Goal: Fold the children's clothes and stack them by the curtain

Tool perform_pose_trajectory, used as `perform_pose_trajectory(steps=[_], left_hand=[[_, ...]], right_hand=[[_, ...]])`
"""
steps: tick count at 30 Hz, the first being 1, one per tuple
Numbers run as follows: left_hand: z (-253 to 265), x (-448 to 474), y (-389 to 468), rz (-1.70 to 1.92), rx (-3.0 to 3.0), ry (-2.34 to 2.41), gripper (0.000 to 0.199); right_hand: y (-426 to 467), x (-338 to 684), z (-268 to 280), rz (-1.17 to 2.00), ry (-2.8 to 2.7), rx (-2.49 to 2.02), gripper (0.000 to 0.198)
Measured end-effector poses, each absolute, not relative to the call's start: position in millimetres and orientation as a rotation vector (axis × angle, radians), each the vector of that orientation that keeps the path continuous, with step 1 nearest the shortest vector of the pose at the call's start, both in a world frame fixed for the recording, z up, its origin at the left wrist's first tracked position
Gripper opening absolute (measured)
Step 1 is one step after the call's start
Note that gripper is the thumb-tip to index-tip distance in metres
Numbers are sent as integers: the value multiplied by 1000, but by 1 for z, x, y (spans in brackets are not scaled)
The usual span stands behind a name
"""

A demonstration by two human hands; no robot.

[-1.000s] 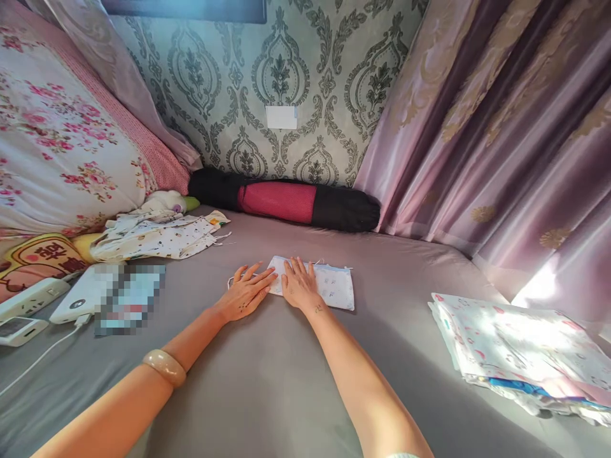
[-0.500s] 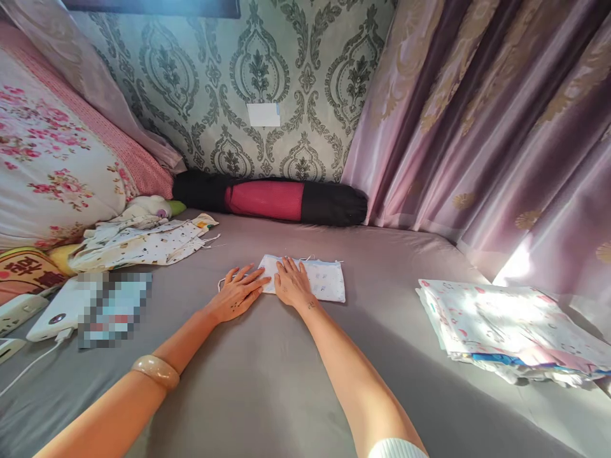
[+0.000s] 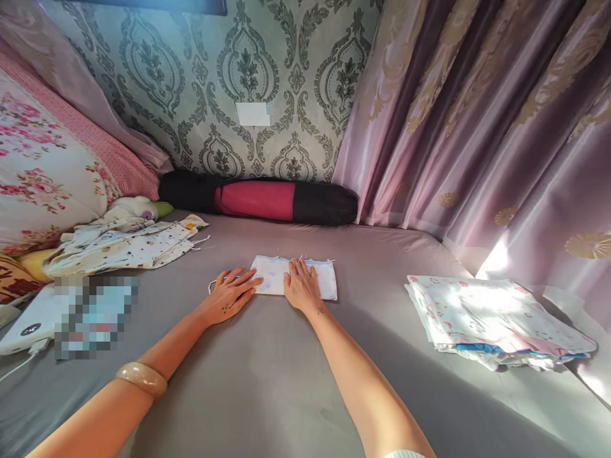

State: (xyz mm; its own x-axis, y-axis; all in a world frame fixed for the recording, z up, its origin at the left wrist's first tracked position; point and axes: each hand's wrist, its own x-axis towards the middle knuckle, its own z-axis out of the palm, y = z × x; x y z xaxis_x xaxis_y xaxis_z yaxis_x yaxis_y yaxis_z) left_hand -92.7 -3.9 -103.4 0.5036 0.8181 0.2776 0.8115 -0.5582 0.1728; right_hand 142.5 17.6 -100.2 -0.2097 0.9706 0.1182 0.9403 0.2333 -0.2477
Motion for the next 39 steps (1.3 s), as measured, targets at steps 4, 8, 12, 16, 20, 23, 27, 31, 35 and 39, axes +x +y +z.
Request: perform_pose_trajectory(steps=[4,8,12,16,20,23,27,31,35,39], left_hand=[[-104,-92,-4,509,2689,1478,40],[-106,-93,-3,514,2690,1485,40],[-109,-95,0,492,2713,1472,42],[-110,-98,2,432,2705,1471,43],[-102,-91,3,391,2668,1522,45],[-94,-78,8,408,2693,1527,48],[-92,-58,20,375,2729,1462,48],[-102,-44,31,301,2688,1494,50],[-111,-39,33,256,2622,1555,53],[-103,-39,36,284,2668,1527,47]], right_hand=[[17,141,-103,167,-2251,-1801,53],[16,141,-101,181,-2244,-1794,53],[15,142,-96,256,-2233,-1799,53],[12,153,-88,321,-2188,-1852,56],[7,173,-83,196,-2178,-1927,56],[5,186,-81,113,-2189,-1979,56],[6,194,-80,60,-2218,-2009,56],[8,196,-84,100,-2236,-2040,56],[9,197,-90,170,-2236,-2064,57],[11,199,-92,159,-2248,-2053,56]])
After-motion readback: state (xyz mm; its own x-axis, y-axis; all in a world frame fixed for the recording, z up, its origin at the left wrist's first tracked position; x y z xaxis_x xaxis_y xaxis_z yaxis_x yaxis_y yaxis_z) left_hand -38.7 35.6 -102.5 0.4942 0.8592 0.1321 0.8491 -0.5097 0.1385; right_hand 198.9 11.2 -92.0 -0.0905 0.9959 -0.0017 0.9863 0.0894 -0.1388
